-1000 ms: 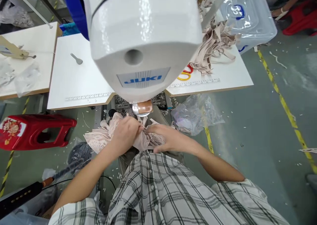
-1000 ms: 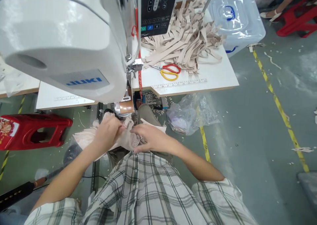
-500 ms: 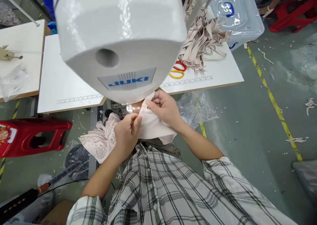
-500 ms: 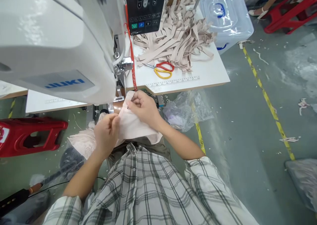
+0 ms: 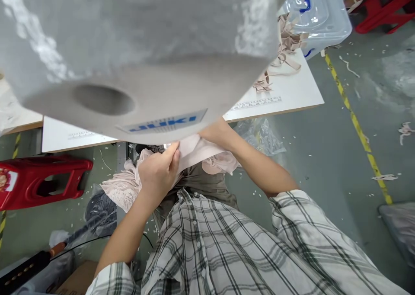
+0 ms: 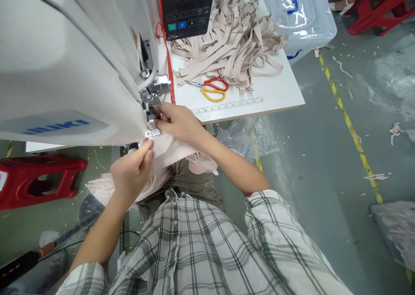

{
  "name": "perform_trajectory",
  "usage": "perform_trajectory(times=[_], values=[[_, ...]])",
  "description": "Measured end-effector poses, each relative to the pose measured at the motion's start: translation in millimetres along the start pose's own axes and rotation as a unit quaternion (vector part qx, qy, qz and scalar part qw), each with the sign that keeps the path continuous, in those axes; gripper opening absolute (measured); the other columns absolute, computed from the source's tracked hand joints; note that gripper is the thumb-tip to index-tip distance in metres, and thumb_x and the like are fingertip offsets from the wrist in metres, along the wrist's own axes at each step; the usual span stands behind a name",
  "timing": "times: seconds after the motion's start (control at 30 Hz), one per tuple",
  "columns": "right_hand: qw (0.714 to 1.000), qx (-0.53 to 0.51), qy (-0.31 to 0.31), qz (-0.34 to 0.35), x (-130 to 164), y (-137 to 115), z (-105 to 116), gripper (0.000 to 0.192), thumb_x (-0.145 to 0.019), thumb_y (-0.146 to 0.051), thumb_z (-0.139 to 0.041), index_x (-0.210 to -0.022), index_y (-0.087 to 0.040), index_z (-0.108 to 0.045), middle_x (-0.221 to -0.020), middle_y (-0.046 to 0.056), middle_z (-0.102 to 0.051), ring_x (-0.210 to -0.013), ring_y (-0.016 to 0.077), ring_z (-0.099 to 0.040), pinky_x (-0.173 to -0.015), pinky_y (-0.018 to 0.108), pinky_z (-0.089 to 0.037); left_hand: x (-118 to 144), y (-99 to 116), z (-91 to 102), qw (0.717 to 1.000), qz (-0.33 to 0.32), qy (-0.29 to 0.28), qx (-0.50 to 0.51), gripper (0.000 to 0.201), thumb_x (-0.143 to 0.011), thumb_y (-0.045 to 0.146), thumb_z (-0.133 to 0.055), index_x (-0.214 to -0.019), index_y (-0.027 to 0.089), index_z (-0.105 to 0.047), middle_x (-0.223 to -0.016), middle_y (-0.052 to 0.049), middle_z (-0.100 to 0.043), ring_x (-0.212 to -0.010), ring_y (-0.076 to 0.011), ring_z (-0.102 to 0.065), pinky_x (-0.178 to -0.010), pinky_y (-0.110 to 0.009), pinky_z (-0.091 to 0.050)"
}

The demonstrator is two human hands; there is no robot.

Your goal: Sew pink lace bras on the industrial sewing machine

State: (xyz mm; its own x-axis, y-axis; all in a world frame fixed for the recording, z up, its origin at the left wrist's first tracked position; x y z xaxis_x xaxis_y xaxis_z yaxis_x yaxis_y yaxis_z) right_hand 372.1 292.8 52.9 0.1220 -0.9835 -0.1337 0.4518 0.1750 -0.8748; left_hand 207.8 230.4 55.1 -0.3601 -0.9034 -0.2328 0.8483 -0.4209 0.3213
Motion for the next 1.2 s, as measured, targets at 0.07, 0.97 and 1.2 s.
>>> perform_trajectory(times=[0.07, 0.97, 1.2], values=[[1.000, 0.006, -0.005, -0.002, 0, -1, 0, 0.011, -0.091, -0.028, -0.057, -0.093, -0.019, -0.063, -0.072, 0.001, -0.061, -0.086, 0.0259, -0.066, -0.092, 0.044, -0.052, 0, 1, 0.1, 1.000, -0.006, 0.003, -0.006, 0.039, -0.102, 0.042, -0.046, -0.119, 0.027, -0.078, -0.061, -0.003, -0.067, -0.056, -0.0155, -0.054, -0.056, -0.027, -0.025], [1.000, 0.006, 0.005, -0.003, -3, 4, 3, 0.013, -0.091, -0.032, -0.063, -0.093, -0.020, -0.064, -0.069, -0.004, -0.058, -0.069, 0.0147, -0.054, -0.066, 0.026, -0.042, 7, -5, 7.5, 0.999, -0.041, 0.022, -0.026, 0.033, -0.102, 0.037, -0.049, -0.120, 0.026, -0.075, -0.065, -0.004, -0.066, -0.063, -0.0178, -0.056, -0.060, -0.030, -0.030], [0.999, -0.038, 0.024, -0.014, 2, 6, 5, 0.012, -0.087, -0.028, -0.064, -0.086, -0.017, -0.064, -0.072, -0.002, -0.059, -0.069, 0.0130, -0.050, -0.065, 0.025, -0.034, 8, 0, 12.4, 0.994, -0.083, 0.044, -0.057, 0.033, -0.103, 0.036, -0.049, -0.111, 0.023, -0.078, -0.059, -0.003, -0.061, -0.060, -0.0154, -0.055, -0.059, -0.028, -0.031]])
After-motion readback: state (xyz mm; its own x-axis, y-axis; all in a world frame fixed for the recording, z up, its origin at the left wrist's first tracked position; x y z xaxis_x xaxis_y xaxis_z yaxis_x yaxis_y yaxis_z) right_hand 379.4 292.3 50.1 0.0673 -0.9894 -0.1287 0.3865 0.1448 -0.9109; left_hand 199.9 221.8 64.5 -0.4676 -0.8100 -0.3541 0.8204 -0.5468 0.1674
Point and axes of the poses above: each hand's wrist, its own x-axis away from the middle knuckle, its own z-axis out of the back of the hand, y = z × x, the point moved 9 cm from there along -x, towards the middle knuckle
